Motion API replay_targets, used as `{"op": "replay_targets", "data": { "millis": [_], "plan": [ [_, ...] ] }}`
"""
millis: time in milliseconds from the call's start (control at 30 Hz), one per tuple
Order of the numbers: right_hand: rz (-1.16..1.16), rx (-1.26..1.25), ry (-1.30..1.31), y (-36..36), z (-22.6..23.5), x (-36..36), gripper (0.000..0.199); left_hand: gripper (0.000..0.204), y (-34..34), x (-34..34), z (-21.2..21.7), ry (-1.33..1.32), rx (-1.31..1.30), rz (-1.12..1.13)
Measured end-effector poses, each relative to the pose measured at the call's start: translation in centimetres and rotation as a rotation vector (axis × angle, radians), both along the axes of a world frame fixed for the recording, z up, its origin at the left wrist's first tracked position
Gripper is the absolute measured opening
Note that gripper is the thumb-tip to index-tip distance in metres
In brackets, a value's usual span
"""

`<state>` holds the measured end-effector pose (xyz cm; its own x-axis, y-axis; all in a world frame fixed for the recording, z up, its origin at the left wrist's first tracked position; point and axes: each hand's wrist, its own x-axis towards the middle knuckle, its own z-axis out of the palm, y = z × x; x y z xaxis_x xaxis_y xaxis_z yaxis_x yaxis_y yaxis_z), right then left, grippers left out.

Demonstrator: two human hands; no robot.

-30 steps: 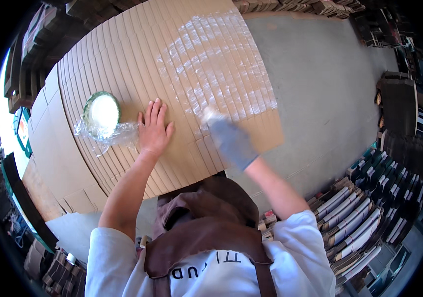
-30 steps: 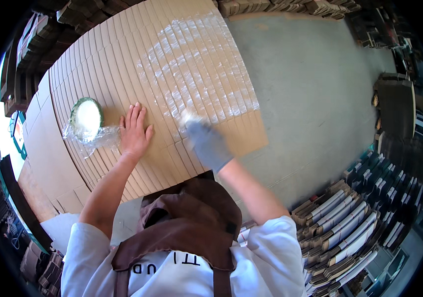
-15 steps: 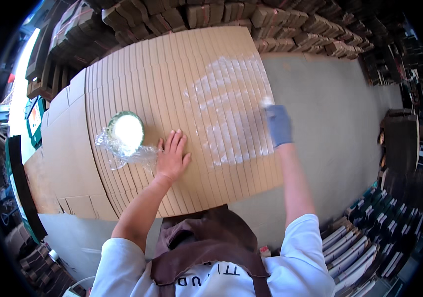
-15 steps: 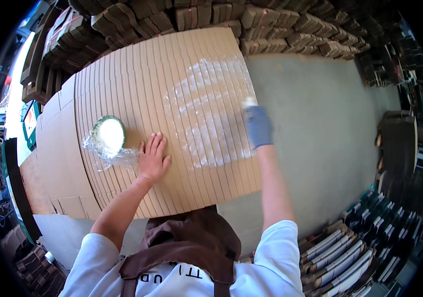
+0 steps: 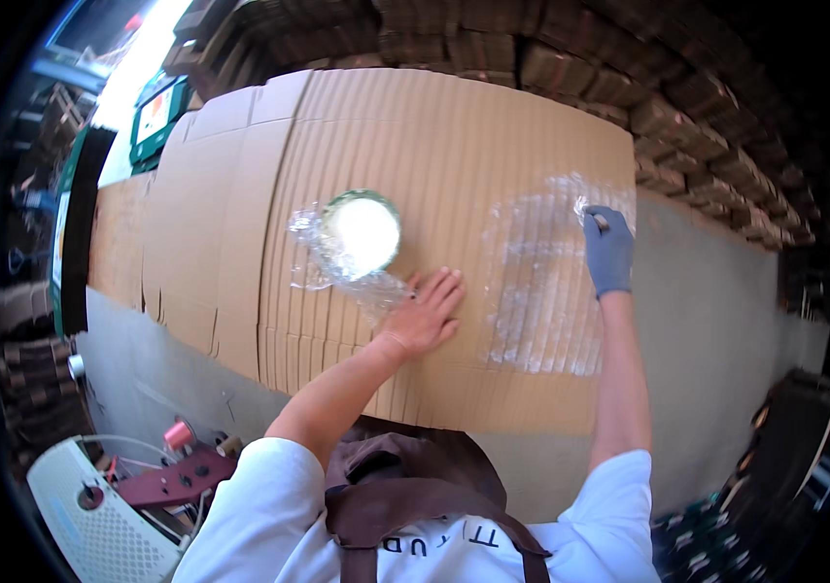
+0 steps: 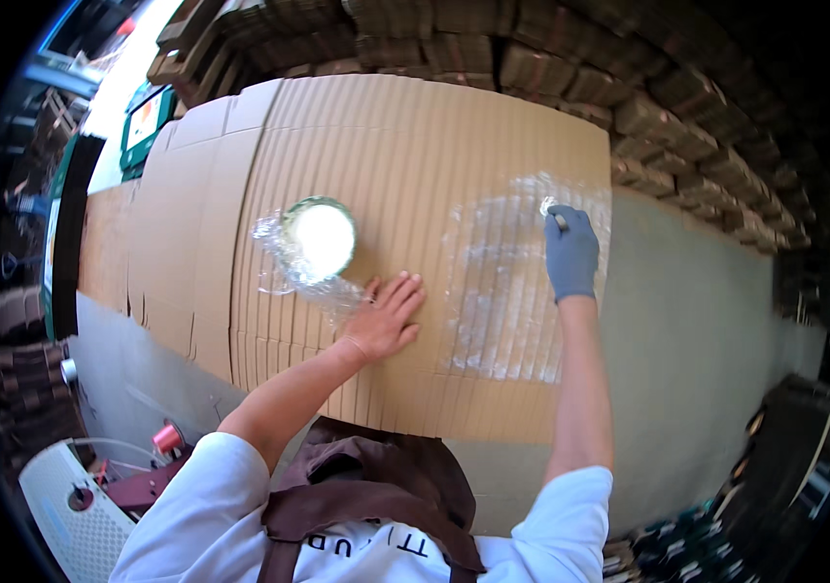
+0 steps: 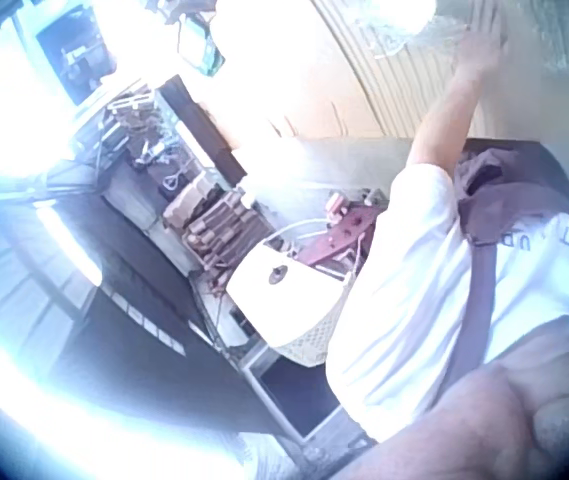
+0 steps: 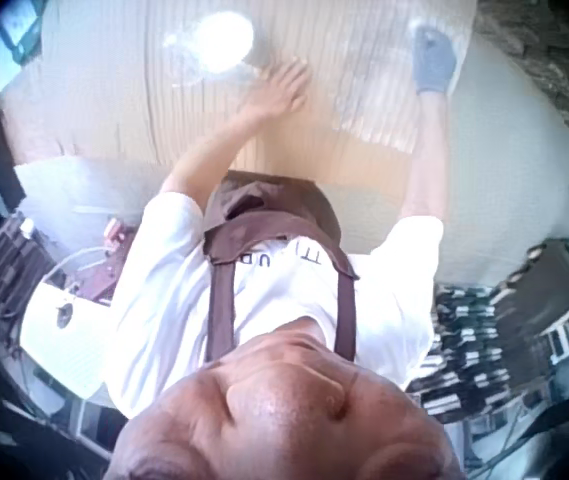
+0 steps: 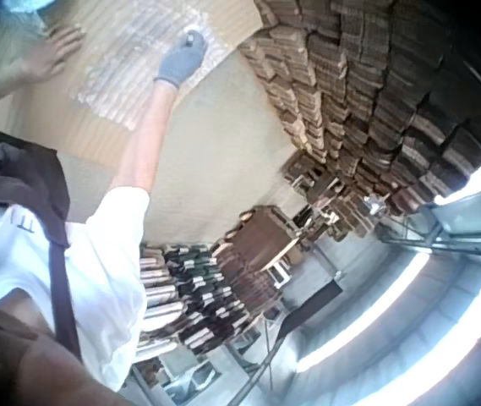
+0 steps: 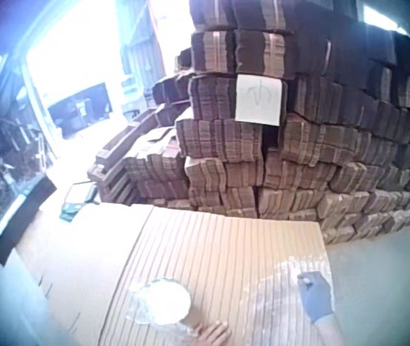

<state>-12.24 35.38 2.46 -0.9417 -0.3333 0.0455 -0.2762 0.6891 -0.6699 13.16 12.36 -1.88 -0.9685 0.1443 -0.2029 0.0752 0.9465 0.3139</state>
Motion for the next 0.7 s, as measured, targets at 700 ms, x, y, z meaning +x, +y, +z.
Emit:
{"op": "replay_targets", "data": {
  "millis": [700],
  "plan": [
    [0.555,-0.237,0.033,-20.9,8.1,17.1,0.025,0.044,1.8,1.7,-5.4,-0.081,0.497,0.202]
  ]
}}
